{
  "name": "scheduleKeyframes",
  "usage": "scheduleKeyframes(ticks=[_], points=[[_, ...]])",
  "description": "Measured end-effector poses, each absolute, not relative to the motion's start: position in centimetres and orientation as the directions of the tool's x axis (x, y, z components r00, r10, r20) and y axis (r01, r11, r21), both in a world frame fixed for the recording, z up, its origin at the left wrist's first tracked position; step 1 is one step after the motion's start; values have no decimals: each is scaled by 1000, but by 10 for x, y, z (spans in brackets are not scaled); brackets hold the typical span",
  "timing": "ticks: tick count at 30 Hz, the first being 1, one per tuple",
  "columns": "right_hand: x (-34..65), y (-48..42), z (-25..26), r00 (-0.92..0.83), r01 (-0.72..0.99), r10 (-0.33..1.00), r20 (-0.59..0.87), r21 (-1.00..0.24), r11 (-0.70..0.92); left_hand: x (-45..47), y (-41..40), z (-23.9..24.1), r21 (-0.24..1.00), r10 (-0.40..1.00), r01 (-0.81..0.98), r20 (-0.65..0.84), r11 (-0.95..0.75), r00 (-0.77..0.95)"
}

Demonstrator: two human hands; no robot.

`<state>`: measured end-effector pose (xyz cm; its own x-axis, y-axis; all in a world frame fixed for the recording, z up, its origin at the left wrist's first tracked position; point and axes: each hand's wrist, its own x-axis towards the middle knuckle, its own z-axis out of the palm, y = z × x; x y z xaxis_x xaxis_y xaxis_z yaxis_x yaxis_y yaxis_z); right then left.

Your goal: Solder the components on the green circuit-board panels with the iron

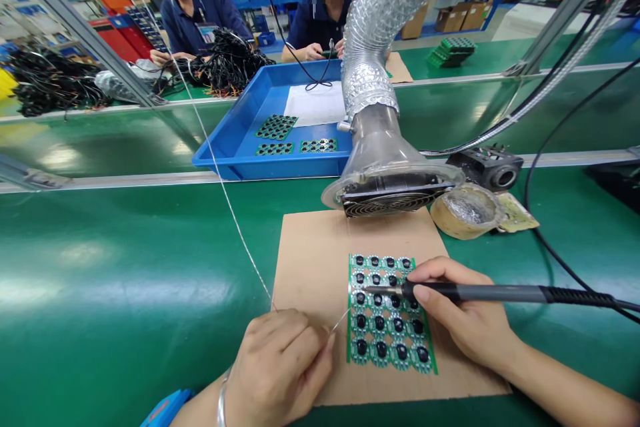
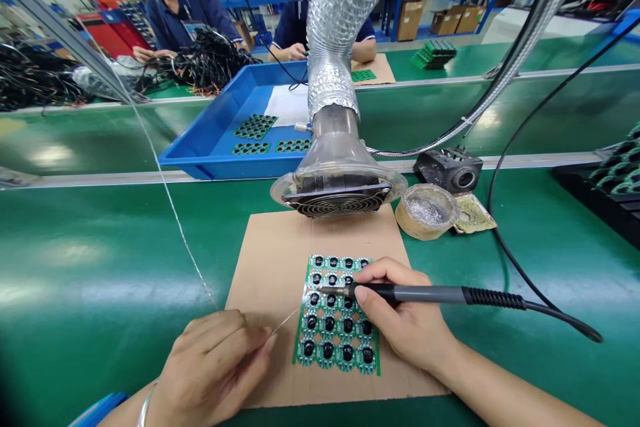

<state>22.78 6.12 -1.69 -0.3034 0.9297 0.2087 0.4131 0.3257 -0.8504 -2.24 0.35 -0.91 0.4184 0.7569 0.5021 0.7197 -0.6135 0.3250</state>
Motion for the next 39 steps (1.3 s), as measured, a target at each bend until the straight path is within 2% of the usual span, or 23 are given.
scheduleKeyframes(ticks=[4, 10, 16, 25, 39], points=[[228, 62, -17, -302, 394, 927, 223, -856, 335, -23, 3, -10, 324, 760, 725, 500, -608, 415], [231, 62, -19, -196, 321, 941, 276, -889, 327, -22, 3, -9, 337, 752, 712, 520, -616, 405], [241, 61, -25, -145, 203, 971, 191, -955, 218, -15, 2, -12, 315, 750, 721, 514, -617, 416], [236, 66, -16, -197, 364, 951, 238, -883, 297, -12, 4, -14, 302, 756, 733, 501, -609, 422], [237, 65, -15, -231, 386, 946, 227, -871, 303, -11, 8, -16, 301, 752, 727, 498, -617, 432]])
